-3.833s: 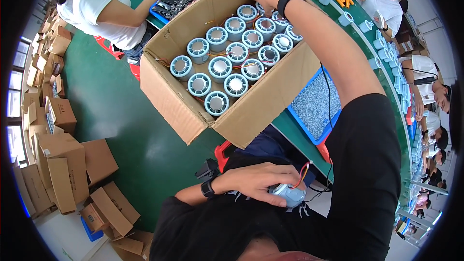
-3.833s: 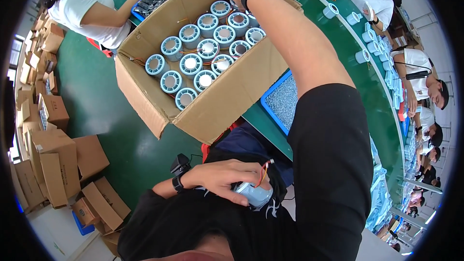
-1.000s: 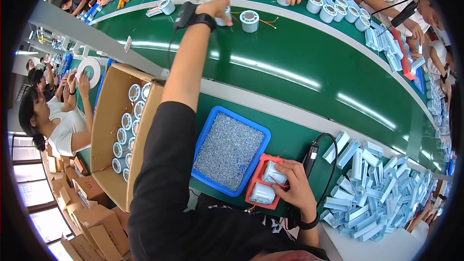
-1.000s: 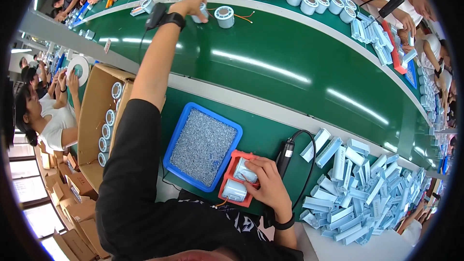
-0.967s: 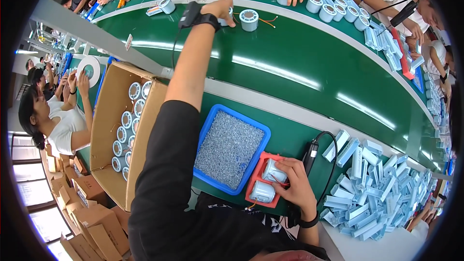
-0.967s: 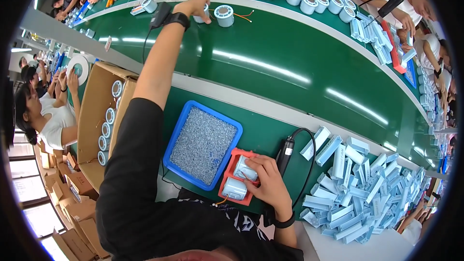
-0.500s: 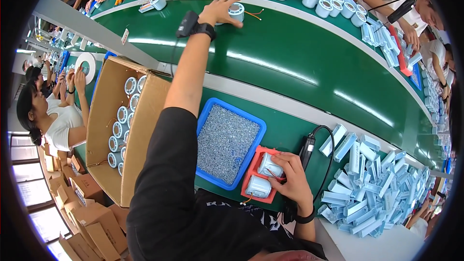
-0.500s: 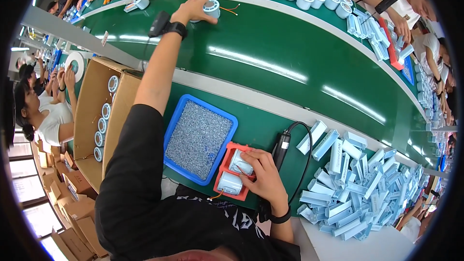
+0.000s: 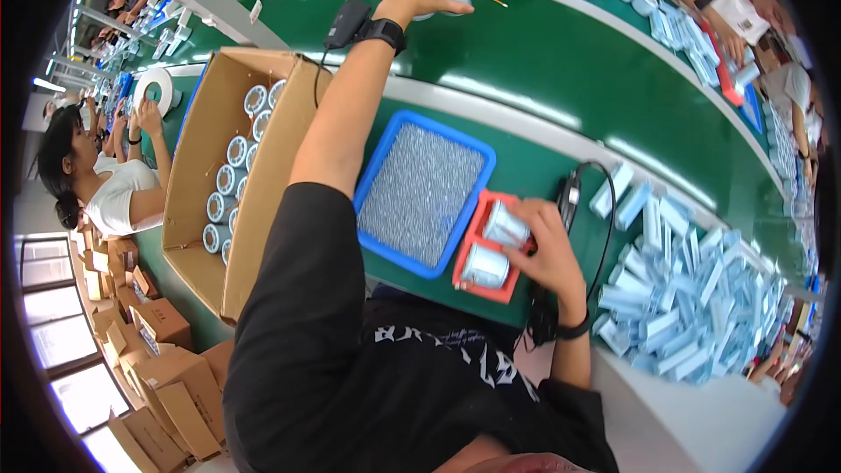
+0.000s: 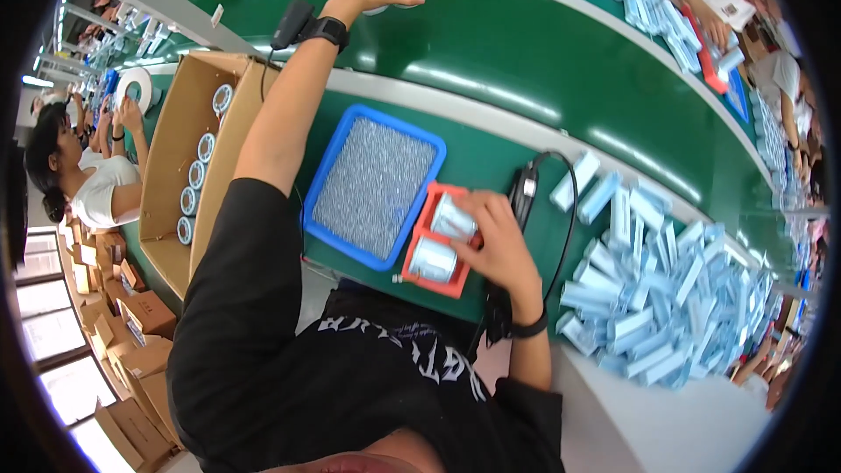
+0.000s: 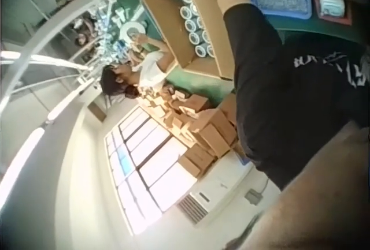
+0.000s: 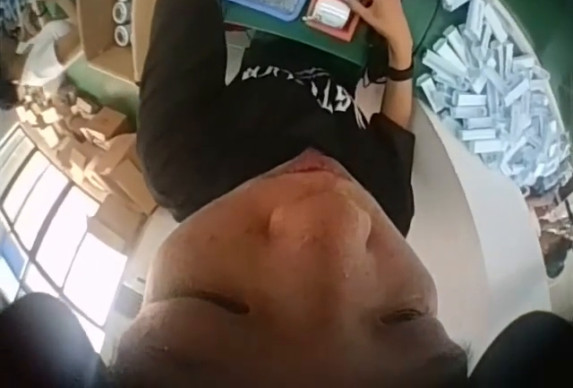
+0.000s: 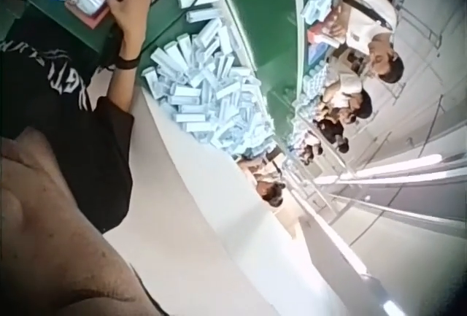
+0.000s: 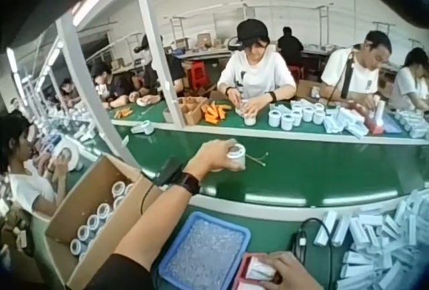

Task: Assemble small electronic housing components by inserting internal parts and securing them with an electric screwdriver.

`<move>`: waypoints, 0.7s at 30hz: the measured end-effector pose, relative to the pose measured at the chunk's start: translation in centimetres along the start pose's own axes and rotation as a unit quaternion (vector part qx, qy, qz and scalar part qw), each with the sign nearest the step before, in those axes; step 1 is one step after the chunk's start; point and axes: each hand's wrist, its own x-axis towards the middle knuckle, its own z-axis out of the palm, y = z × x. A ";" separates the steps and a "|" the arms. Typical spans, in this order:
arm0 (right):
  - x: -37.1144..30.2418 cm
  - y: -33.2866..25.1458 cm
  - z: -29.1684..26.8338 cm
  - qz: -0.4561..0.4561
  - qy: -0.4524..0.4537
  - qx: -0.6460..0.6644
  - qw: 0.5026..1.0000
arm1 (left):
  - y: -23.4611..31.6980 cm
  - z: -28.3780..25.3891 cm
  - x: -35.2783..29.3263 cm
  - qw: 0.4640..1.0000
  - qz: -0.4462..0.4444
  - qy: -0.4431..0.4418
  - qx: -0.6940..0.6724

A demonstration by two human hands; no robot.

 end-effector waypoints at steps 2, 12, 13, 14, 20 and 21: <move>-0.1 0.2 0.0 -0.033 0.016 -0.014 0.999 | 4.3 -2.5 -1.9 0.991 0.107 -0.067 -0.037; -0.5 -1.1 0.0 0.000 0.013 -0.074 0.997 | 18.7 2.5 -15.4 0.964 0.253 -0.035 -0.075; -0.7 -1.0 0.0 0.001 0.015 -0.072 0.997 | 19.1 3.0 -15.6 0.962 0.260 -0.036 -0.079; -0.7 -1.1 0.0 -0.004 0.015 -0.070 0.997 | 19.2 2.8 -15.7 0.964 0.250 -0.051 -0.075; -1.2 -1.2 0.5 0.021 0.056 -0.006 0.998 | 18.1 2.3 -15.3 0.962 0.201 -0.109 -0.152; -1.1 -1.5 0.3 0.010 0.046 -0.042 0.998 | 17.7 2.3 -15.3 0.962 0.200 -0.108 -0.153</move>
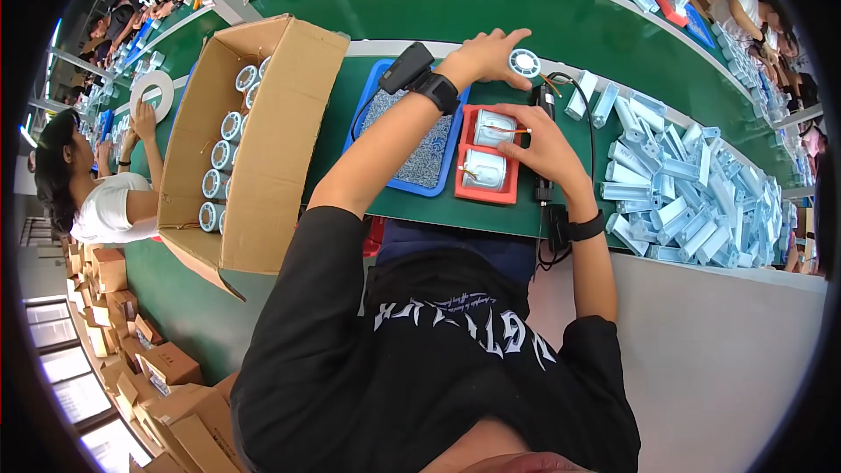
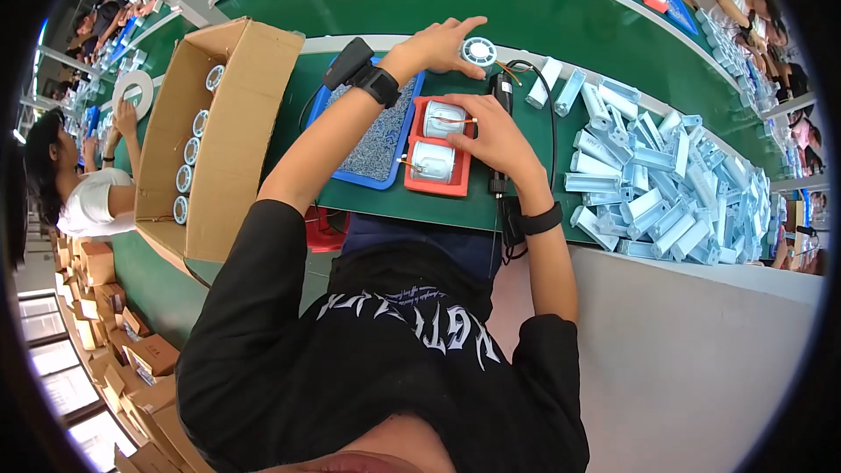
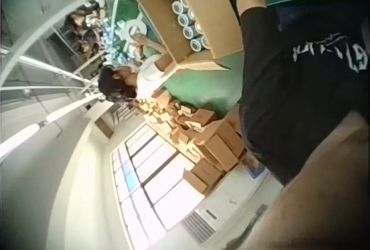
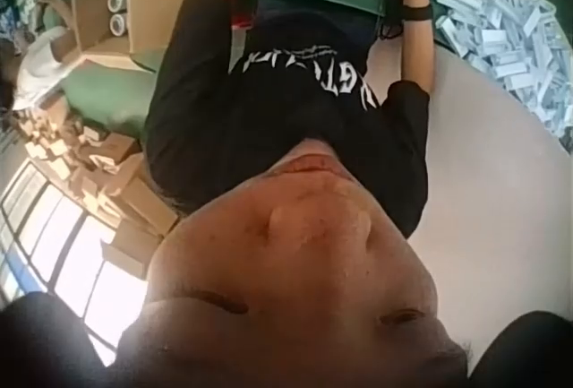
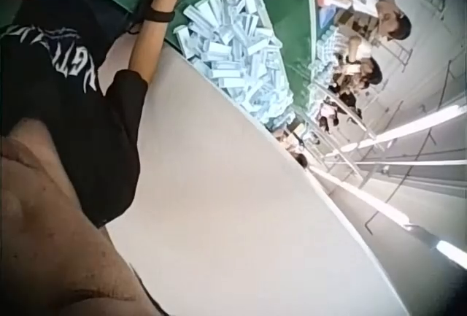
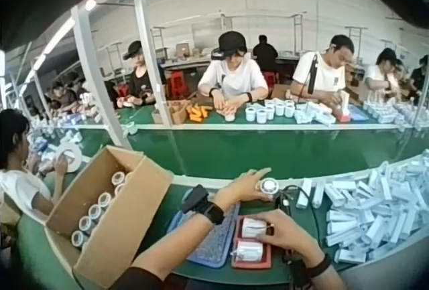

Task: Assemble small electronic housing components by inserting internal parts and securing them with an electric screwdriver.

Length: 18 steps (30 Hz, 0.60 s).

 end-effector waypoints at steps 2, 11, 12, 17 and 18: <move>0.2 0.0 -0.2 -0.013 -0.011 -0.036 0.999 | -0.7 -0.2 -0.2 0.996 0.017 -0.016 -0.083; 1.0 -0.6 -0.6 0.035 -0.046 -0.027 0.998 | -0.2 -0.5 -1.5 1.000 0.013 0.016 0.024; 1.2 -0.4 -0.5 0.048 -0.051 -0.007 0.998 | -0.3 -0.9 -2.1 1.000 0.006 0.011 0.017; 1.1 -0.2 -0.7 0.024 -0.027 -0.017 0.999 | 2.4 -9.9 -8.6 0.977 -0.029 0.082 -0.196; 1.3 0.1 -0.6 0.026 -0.031 -0.015 0.999 | 3.2 -10.7 -10.8 0.975 -0.075 0.045 -0.202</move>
